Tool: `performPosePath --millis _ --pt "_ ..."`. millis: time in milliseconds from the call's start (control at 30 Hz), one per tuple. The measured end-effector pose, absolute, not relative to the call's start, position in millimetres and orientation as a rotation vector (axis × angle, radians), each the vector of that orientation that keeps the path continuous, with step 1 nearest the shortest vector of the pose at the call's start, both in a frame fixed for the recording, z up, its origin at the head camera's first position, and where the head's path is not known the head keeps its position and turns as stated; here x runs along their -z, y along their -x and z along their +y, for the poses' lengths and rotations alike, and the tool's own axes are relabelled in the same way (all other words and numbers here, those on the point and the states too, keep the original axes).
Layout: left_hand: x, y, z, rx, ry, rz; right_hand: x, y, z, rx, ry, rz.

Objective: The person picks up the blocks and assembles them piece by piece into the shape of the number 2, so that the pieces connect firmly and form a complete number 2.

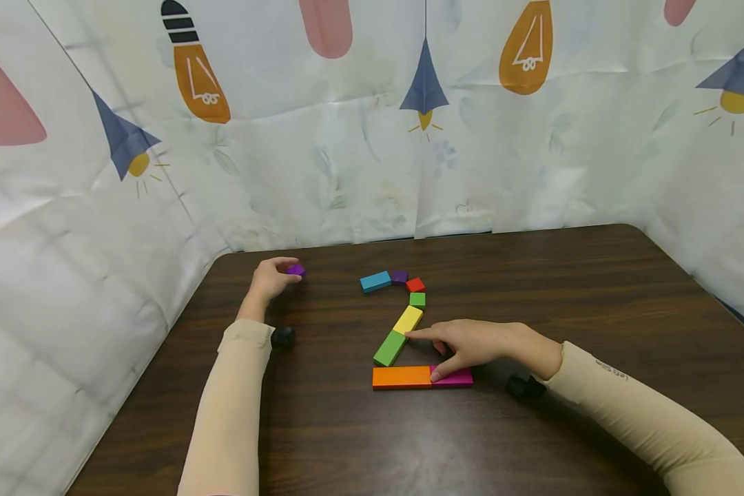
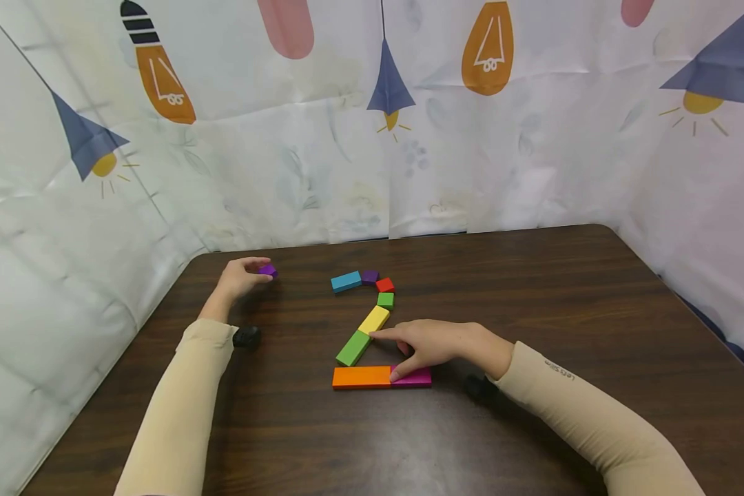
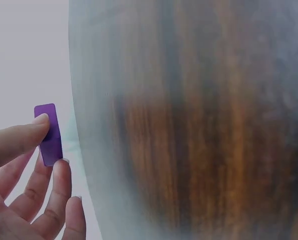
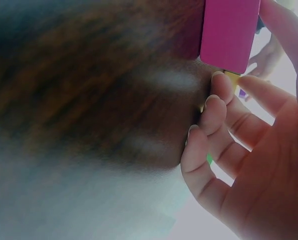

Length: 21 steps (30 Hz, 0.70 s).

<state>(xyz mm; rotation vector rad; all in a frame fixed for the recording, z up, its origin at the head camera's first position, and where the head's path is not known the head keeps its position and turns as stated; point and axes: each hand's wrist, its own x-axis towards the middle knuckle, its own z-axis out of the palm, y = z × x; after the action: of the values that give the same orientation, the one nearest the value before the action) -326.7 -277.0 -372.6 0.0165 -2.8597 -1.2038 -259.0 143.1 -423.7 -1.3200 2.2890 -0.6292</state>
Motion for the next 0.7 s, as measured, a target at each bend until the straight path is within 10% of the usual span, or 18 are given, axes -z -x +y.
performPosePath --millis 700 --pt "369 315 -252 1.180 0.130 -2.898 380 230 133 0.559 1.175 2.337"
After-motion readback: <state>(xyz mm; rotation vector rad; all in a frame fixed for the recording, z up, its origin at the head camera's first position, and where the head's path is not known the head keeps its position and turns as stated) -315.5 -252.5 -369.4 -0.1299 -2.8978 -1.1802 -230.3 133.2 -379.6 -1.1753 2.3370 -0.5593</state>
